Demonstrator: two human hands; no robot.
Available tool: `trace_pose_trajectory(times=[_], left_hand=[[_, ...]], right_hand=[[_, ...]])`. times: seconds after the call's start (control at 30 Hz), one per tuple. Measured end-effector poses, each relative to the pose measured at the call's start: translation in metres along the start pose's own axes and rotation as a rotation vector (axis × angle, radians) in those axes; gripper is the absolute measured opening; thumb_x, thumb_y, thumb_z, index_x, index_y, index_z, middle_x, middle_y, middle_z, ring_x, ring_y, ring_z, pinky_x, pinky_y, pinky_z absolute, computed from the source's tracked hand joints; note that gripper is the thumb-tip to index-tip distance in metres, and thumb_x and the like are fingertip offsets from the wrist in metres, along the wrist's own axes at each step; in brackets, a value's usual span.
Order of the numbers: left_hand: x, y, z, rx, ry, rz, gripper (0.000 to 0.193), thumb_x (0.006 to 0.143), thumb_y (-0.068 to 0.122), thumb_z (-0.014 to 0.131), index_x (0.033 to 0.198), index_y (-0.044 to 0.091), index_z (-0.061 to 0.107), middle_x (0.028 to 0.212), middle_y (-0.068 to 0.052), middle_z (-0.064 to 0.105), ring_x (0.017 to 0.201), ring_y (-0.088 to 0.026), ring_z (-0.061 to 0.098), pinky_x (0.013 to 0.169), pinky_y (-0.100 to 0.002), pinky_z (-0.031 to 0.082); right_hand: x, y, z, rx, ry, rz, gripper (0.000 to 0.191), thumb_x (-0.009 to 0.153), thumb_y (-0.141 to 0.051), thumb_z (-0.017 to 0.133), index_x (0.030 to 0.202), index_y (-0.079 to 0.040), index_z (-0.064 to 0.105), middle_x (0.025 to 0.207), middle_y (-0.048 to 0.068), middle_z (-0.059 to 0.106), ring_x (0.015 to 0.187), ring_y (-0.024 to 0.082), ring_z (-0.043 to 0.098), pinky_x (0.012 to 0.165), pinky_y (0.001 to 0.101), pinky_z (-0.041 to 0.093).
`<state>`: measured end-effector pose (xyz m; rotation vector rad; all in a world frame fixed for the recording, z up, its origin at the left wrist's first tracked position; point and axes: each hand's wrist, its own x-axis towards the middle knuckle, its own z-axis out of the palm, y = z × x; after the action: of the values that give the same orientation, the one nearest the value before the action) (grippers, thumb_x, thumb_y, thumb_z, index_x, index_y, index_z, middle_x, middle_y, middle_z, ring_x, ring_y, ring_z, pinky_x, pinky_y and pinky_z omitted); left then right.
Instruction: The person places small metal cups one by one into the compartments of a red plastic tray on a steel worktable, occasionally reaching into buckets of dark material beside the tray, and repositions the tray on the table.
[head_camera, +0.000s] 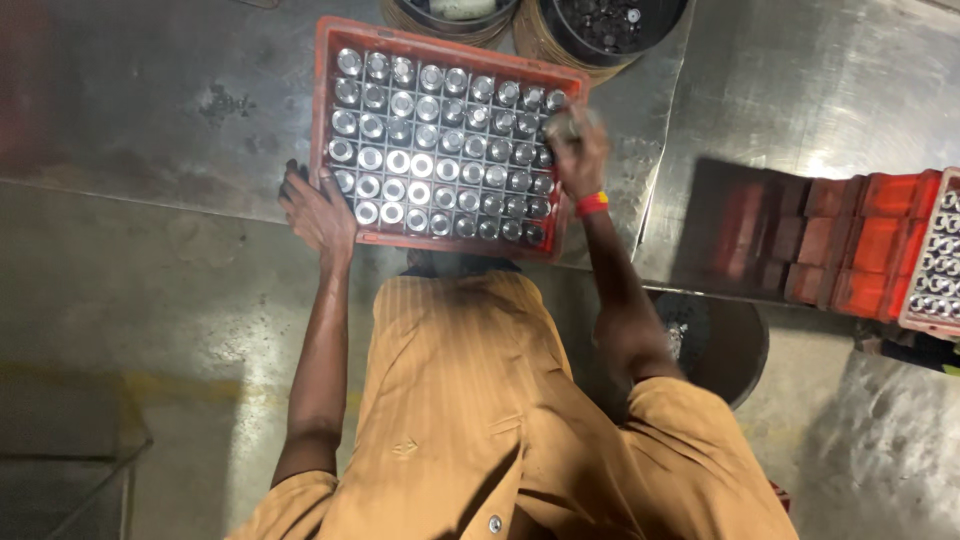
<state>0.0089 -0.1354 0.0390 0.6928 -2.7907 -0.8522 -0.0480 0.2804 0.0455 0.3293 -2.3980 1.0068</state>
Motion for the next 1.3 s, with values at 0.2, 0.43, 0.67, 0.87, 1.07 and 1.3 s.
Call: trace_pose_trajectory(times=[0.2,0.43,0.67,0.87,1.07,1.3], left_hand=[[-0.002,-0.001,0.001,0.000,-0.007,-0.001,0.055,0.112,0.046,0.043,0.148,0.003,0.042,0.140,-0.022,0.055,0.130,-0.043,0.050,0.099,-0.058,0.045],[0.000,-0.006,0.003,0.006,-0.003,0.030,0.056,0.112,0.044,0.044,0.148,0.002,0.042,0.138,-0.025,0.055,0.128,-0.044,0.049,0.098,-0.058,0.046],[0.002,-0.007,0.004,-0.014,-0.009,0.023,0.055,0.111,0.043,0.047,0.147,0.001,0.043,0.137,-0.026,0.055,0.128,-0.043,0.049,0.098,-0.059,0.045],[0.002,-0.005,0.002,0.007,0.002,0.019,0.055,0.110,0.042,0.046,0.146,0.001,0.043,0.139,-0.026,0.055,0.127,-0.044,0.049,0.097,-0.059,0.045],[0.006,-0.007,0.005,-0.014,-0.039,-0.021,0.054,0.111,0.043,0.047,0.148,0.003,0.043,0.140,-0.024,0.056,0.128,-0.043,0.049,0.100,-0.059,0.044],[0.012,-0.011,-0.002,-0.091,-0.132,-0.018,0.061,0.109,0.045,0.048,0.149,0.001,0.040,0.134,-0.030,0.059,0.117,-0.049,0.057,0.095,-0.059,0.046]], right_hand=[[0.030,0.003,0.020,0.180,0.433,0.076,0.053,0.100,-0.022,0.080,0.145,-0.011,0.055,0.140,0.018,0.060,0.126,0.028,0.065,0.100,0.0455,0.059],[0.051,0.019,0.026,0.057,0.187,0.091,0.054,0.100,-0.027,0.078,0.146,-0.010,0.058,0.140,0.015,0.066,0.123,0.030,0.070,0.107,0.0474,0.058],[0.031,0.024,0.017,0.059,0.147,0.259,0.056,0.097,-0.029,0.079,0.147,-0.010,0.060,0.124,0.017,0.072,0.112,0.029,0.071,0.097,0.0487,0.064],[0.043,0.022,0.019,-0.027,0.190,0.076,0.057,0.097,-0.024,0.081,0.146,-0.007,0.058,0.137,0.020,0.065,0.125,0.032,0.066,0.102,0.0493,0.058],[0.032,0.020,0.012,0.137,0.352,0.128,0.052,0.102,-0.023,0.075,0.147,-0.006,0.056,0.130,0.019,0.066,0.115,0.031,0.071,0.093,0.0433,0.064],[0.018,-0.012,0.018,0.125,0.255,0.138,0.044,0.101,-0.016,0.075,0.142,-0.004,0.062,0.125,0.015,0.072,0.107,0.032,0.075,0.092,0.0404,0.068]])
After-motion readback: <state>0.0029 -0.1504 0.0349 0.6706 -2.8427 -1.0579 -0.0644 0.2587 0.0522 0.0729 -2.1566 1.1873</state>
